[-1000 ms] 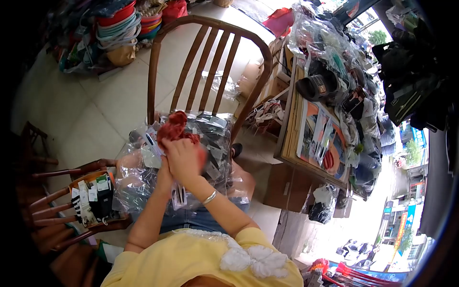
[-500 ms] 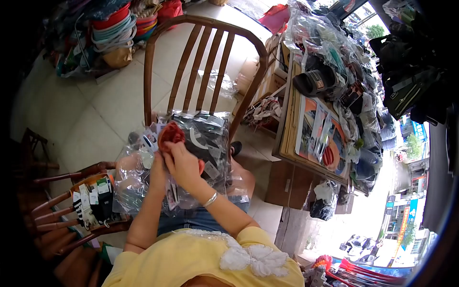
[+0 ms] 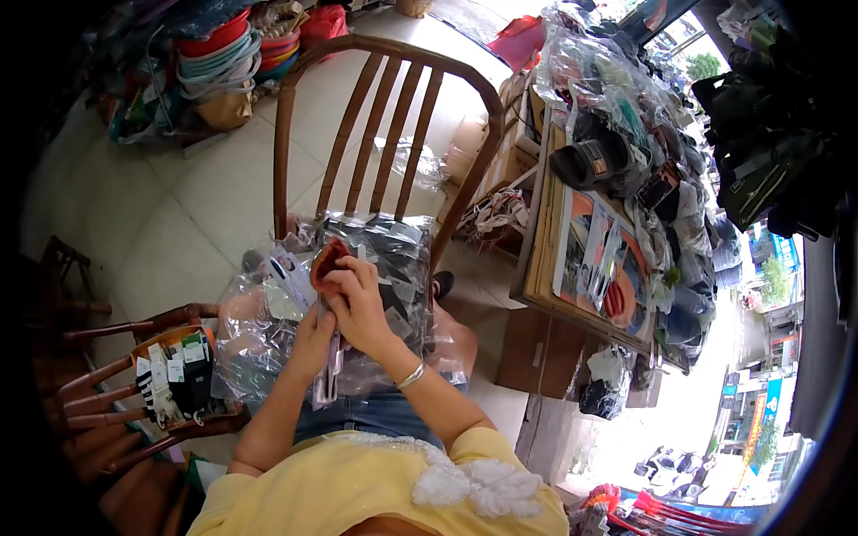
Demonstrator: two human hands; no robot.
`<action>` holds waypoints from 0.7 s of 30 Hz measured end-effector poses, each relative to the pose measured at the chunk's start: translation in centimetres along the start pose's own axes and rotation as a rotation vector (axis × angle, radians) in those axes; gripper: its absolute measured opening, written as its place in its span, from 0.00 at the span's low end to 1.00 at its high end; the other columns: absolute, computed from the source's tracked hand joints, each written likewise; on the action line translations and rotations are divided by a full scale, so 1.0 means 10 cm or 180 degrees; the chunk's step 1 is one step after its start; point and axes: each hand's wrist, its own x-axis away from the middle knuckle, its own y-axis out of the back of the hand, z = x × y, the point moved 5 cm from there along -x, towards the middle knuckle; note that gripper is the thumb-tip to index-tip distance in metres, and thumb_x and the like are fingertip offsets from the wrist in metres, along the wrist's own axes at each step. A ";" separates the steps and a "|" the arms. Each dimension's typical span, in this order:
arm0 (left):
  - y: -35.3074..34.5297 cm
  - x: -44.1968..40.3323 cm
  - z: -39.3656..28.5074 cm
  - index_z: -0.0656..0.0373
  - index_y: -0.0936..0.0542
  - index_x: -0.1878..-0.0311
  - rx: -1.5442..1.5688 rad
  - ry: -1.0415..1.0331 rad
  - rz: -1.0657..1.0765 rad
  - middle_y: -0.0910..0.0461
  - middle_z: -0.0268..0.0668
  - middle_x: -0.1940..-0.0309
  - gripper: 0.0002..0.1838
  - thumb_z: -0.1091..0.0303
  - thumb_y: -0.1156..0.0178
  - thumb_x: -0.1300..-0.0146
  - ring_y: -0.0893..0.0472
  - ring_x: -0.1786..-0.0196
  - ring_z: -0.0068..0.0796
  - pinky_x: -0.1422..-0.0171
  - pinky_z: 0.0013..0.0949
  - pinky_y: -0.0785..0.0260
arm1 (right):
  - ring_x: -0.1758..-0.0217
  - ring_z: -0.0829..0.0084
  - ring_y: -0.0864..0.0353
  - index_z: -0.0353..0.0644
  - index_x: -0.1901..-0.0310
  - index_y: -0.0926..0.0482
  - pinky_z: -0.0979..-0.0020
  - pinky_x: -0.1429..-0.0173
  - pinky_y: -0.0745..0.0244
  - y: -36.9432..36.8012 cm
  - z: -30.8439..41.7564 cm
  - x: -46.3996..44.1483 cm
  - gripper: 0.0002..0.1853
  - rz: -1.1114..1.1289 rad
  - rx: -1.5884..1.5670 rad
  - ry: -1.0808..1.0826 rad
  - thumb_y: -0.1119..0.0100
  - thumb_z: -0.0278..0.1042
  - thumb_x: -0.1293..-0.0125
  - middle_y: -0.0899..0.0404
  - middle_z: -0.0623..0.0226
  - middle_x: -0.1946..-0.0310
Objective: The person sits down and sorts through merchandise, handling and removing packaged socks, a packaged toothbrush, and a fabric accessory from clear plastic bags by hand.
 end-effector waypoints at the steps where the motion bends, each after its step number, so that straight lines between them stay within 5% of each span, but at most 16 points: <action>1: 0.02 0.03 -0.05 0.62 0.34 0.38 -0.0007 0.0000 -0.0007 0.24 0.36 0.56 0.27 0.48 0.59 0.28 0.24 0.60 0.19 0.58 0.23 0.32 | 0.47 0.49 0.32 0.39 0.56 0.25 0.58 0.43 0.35 -0.01 -0.09 0.00 0.13 -0.0085 -0.0230 -0.0207 0.40 0.25 0.45 0.30 0.54 0.51; 3: 0.01 0.14 -0.03 0.61 0.32 0.43 0.0312 0.0541 0.0166 0.22 0.37 0.64 0.23 0.51 0.56 0.28 0.24 0.68 0.21 0.64 0.25 0.31 | 0.52 0.50 0.28 0.36 0.57 0.26 0.62 0.48 0.31 -0.04 -0.18 0.09 0.12 -0.0205 -0.0349 -0.0352 0.41 0.26 0.43 0.27 0.53 0.56; 8: 0.16 0.17 0.08 0.61 0.30 0.47 0.0444 0.0616 -0.0058 0.21 0.37 0.70 0.21 0.51 0.56 0.28 0.24 0.74 0.24 0.69 0.27 0.29 | 0.57 0.53 0.26 0.35 0.57 0.26 0.63 0.51 0.30 -0.09 -0.34 0.28 0.10 0.0044 -0.1056 -0.1096 0.45 0.29 0.39 0.26 0.54 0.61; 10: 0.17 0.18 0.10 0.61 0.30 0.47 0.0518 0.0742 -0.0044 0.21 0.37 0.70 0.21 0.52 0.56 0.28 0.24 0.75 0.24 0.69 0.28 0.29 | 0.60 0.61 0.25 0.35 0.57 0.27 0.71 0.54 0.30 -0.14 -0.47 0.38 0.09 0.0431 -0.1572 -0.2077 0.45 0.27 0.38 0.26 0.57 0.61; 14: 0.14 0.15 0.10 0.61 0.30 0.46 0.0477 0.0862 0.0300 0.21 0.38 0.69 0.19 0.56 0.57 0.27 0.22 0.73 0.26 0.67 0.29 0.27 | 0.59 0.62 0.24 0.37 0.57 0.27 0.70 0.54 0.30 0.08 -0.25 0.17 0.09 0.0237 -0.0590 -0.1183 0.44 0.27 0.39 0.26 0.56 0.61; 16: 0.13 0.17 0.11 0.61 0.30 0.46 0.0420 0.0872 0.0325 0.21 0.38 0.69 0.18 0.58 0.57 0.27 0.21 0.72 0.26 0.67 0.29 0.26 | 0.58 0.58 0.24 0.36 0.57 0.26 0.66 0.54 0.29 0.20 0.02 0.08 0.11 -0.0497 0.0127 0.0064 0.42 0.28 0.41 0.25 0.54 0.58; 18: 0.13 0.17 0.11 0.62 0.30 0.46 0.0245 0.0781 0.0482 0.20 0.38 0.69 0.17 0.59 0.55 0.28 0.21 0.71 0.27 0.66 0.30 0.26 | 0.61 0.56 0.23 0.36 0.57 0.26 0.68 0.56 0.28 0.17 -0.04 0.07 0.11 -0.0445 -0.0044 0.0070 0.41 0.26 0.42 0.25 0.54 0.60; 20: 0.12 0.22 0.02 0.63 0.30 0.46 0.0196 0.0851 0.0549 0.20 0.39 0.68 0.18 0.59 0.54 0.29 0.20 0.70 0.27 0.65 0.30 0.26 | 0.62 0.56 0.24 0.36 0.57 0.27 0.71 0.55 0.29 0.08 -0.19 0.08 0.11 0.0183 -0.0835 -0.0769 0.42 0.26 0.41 0.25 0.54 0.62; 21: 0.11 0.24 -0.01 0.63 0.30 0.46 0.0151 0.0919 0.0617 0.20 0.39 0.67 0.18 0.59 0.53 0.29 0.20 0.69 0.28 0.65 0.30 0.25 | 0.65 0.64 0.24 0.37 0.57 0.28 0.73 0.58 0.30 0.03 -0.26 0.12 0.09 0.0183 -0.1069 -0.1001 0.43 0.28 0.38 0.24 0.60 0.66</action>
